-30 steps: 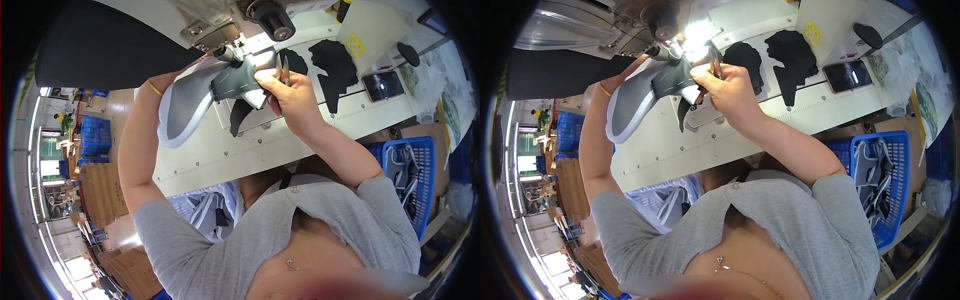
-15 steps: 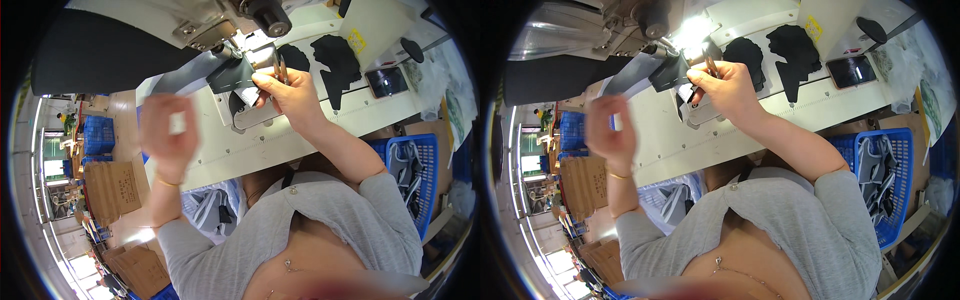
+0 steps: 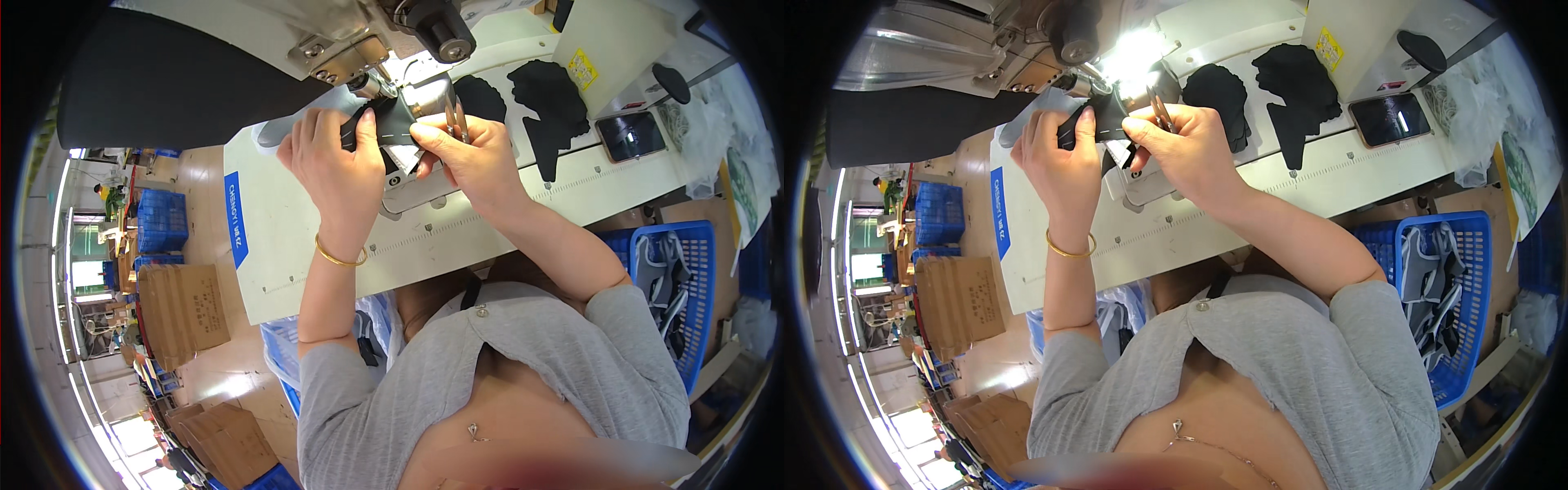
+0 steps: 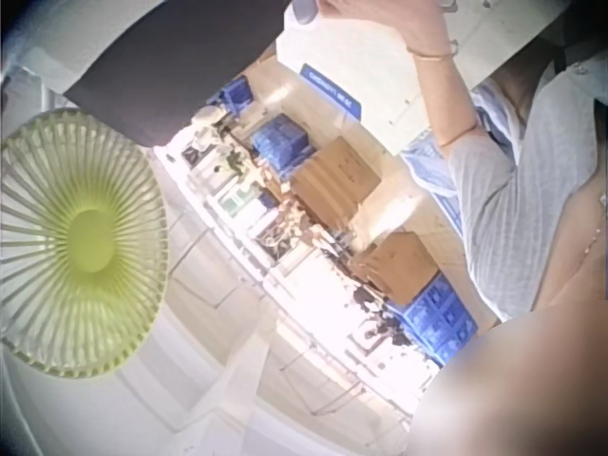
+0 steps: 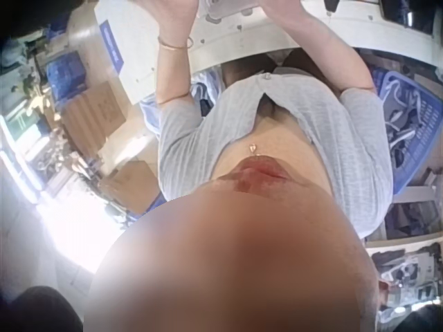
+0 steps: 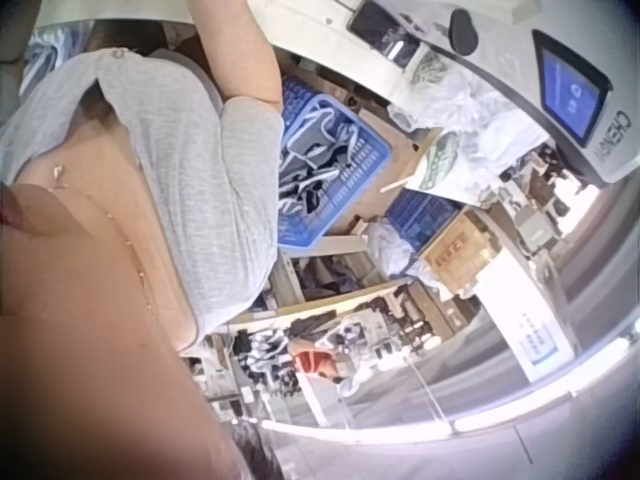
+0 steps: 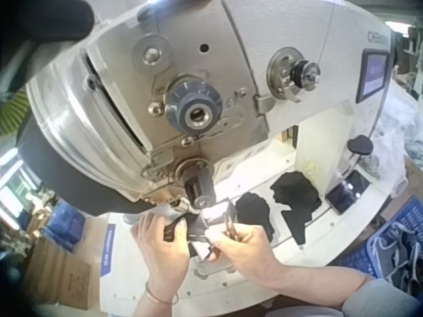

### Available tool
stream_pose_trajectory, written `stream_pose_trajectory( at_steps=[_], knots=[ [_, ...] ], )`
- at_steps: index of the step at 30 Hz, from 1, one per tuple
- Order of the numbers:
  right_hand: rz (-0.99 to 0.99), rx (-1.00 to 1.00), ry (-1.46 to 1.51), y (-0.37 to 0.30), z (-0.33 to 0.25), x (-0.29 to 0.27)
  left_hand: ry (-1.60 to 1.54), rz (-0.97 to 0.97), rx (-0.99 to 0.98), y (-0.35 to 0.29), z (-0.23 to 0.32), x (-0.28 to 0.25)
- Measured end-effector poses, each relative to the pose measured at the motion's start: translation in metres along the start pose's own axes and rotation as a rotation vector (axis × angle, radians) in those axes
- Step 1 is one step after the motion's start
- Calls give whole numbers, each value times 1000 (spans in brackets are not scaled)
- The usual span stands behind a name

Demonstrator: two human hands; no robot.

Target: Sewing and trimming various fabric and synthetic components of a shoe upper using an industrial sewing machine.

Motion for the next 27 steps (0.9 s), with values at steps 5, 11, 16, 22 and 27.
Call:
stream_pose_trajectory(
  at_steps=[5,11,16,22,27],
  knots=[
    [11,14,-19,-1,-1,-2,164,315,231,-19,30,-22],
    [-23,-24,56,-2,-4,1,-214,45,392,-23,37,-6],
    [-26,-19,88,-3,-3,3,-221,36,414,-22,33,-6],
    [-6,20,136,0,-2,5,-218,19,406,-15,31,-6],
    [-11,8,134,1,-2,9,-192,0,395,-10,25,-4]
  ],
)
Point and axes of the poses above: each hand's wrist, its own y-axis towards the middle knuckle, its own x-axis out of the palm, z = x × y, the point moved 6 cm from there along y, towards the middle knuckle, and after that the axes turned 3 degrees about -z, right-handed, at the moved point
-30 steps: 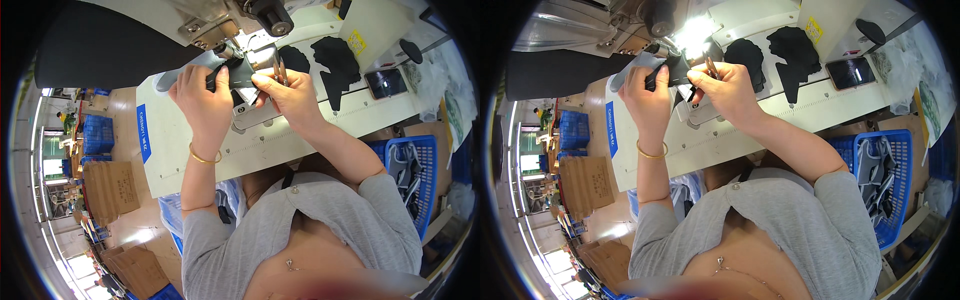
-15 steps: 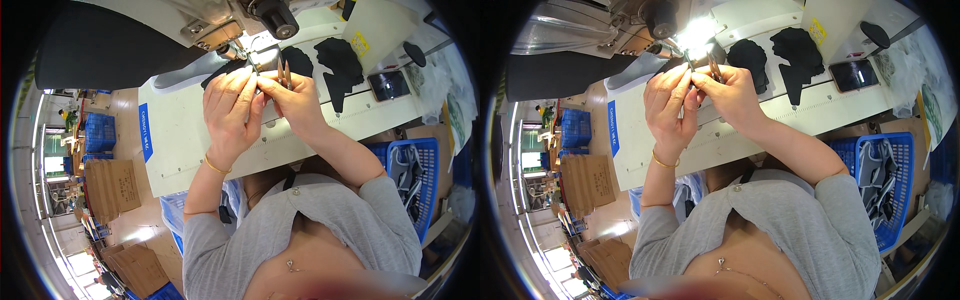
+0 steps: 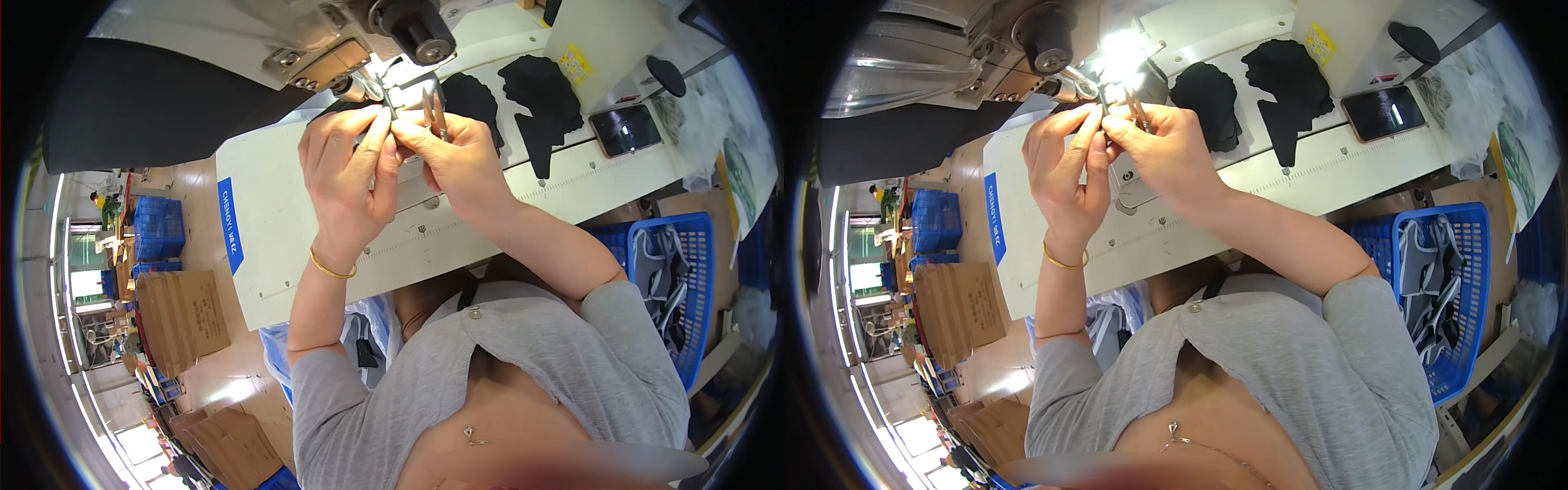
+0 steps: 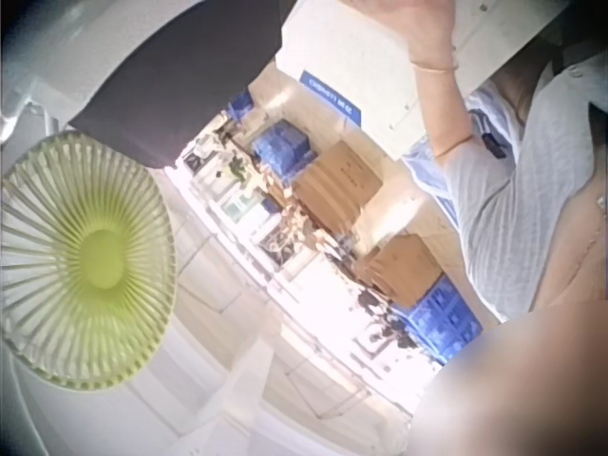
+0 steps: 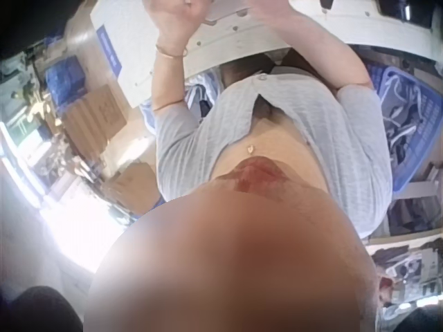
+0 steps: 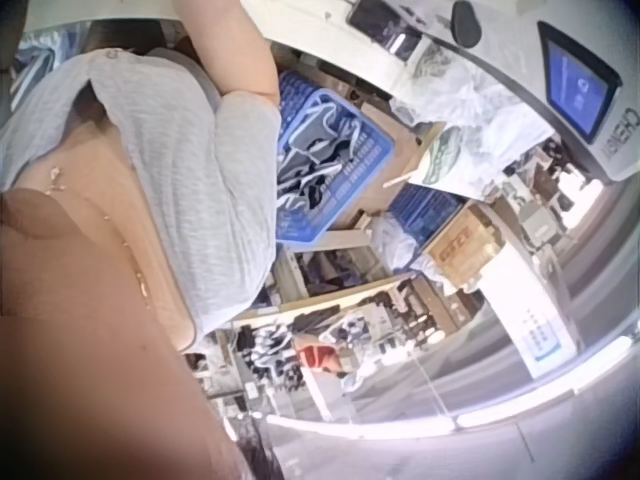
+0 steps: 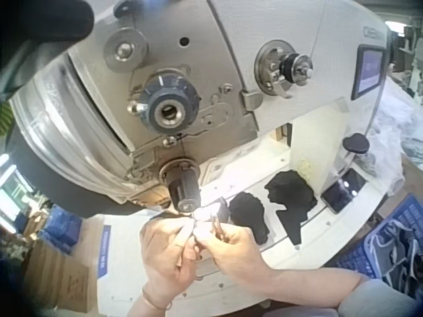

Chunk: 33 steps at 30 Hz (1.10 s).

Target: Sewing and trimming various fabric and synthetic components of a shoe upper using an industrial sewing machine.

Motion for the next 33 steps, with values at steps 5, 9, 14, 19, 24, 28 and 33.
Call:
stream_pose_trajectory(
  at_steps=[5,9,14,19,24,28,33],
  knots=[
    [5,-24,8,-4,1,3,37,-9,-2,2,-4,3],
    [-12,-39,-62,-5,0,5,45,11,-8,2,-4,0],
    [-54,27,11,-7,3,7,-64,31,-67,8,-7,-10],
    [-66,-31,-30,-7,0,8,115,25,58,21,1,-8],
    [-44,-76,-37,-7,-1,7,152,-23,82,21,5,-1],
    [-48,3,-35,-8,3,5,111,0,16,13,6,-1],
    [-58,52,27,-12,5,8,105,-16,0,6,9,-2]
  ],
)
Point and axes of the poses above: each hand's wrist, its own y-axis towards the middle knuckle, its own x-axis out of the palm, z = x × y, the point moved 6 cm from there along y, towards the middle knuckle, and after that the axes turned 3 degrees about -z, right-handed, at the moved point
